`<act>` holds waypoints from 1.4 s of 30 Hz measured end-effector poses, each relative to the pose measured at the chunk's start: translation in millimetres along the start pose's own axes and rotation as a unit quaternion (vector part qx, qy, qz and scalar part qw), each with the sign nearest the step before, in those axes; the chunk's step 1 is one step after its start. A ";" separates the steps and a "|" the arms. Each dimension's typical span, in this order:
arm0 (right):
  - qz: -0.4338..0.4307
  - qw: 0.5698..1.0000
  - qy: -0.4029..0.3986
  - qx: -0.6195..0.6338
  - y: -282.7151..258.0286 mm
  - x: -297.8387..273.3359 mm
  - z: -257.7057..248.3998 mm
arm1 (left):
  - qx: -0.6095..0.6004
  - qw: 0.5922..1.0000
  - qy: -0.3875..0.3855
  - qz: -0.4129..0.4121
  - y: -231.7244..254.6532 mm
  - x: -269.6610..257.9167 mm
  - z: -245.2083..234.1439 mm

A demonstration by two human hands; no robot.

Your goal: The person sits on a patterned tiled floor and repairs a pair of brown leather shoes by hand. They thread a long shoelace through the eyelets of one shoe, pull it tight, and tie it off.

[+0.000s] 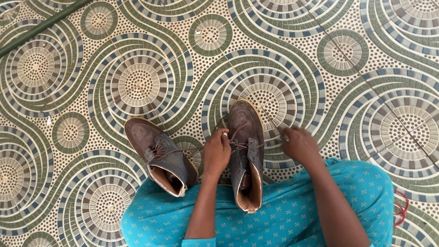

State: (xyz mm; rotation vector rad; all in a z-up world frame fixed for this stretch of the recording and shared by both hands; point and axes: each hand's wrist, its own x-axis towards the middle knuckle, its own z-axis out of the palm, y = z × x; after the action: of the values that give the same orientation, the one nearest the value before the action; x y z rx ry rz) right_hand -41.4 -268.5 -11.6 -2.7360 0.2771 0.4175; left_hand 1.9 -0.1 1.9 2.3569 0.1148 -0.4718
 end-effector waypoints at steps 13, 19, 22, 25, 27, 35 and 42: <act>-0.180 0.972 0.008 0.154 -48.1 -13.9 2.3 | -0.329 0.944 0.004 0.020 -3.7 7.8 3.5; -0.156 0.978 -0.091 0.105 -35.7 -10.4 -3.8 | -0.529 0.846 0.013 0.062 -3.8 3.4 -9.1; -0.160 0.980 -0.095 0.071 -26.5 -8.6 -4.1 | -0.514 0.846 0.044 0.137 1.5 4.8 -11.0; -0.155 0.983 -0.096 0.031 -15.5 -7.0 -0.8 | -0.176 0.946 0.155 0.222 3.6 -1.8 -8.1; -0.121 0.987 -0.107 -0.019 -9.3 -6.5 3.1 | -0.125 0.952 0.178 0.216 2.4 0.8 -6.7; -0.017 0.977 -0.145 -0.157 13.8 -3.4 15.0 | -0.080 0.961 0.182 0.191 -17.1 6.7 5.3; 0.094 0.973 -0.114 -0.176 38.9 7.0 7.5 | -0.119 0.951 0.181 0.221 -23.7 7.6 11.1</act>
State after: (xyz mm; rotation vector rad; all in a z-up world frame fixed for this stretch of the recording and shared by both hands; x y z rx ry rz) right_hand -46.1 -302.3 -32.9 -2.9738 0.4405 0.9032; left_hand 0.6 9.5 -23.5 2.1190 -0.1769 0.1856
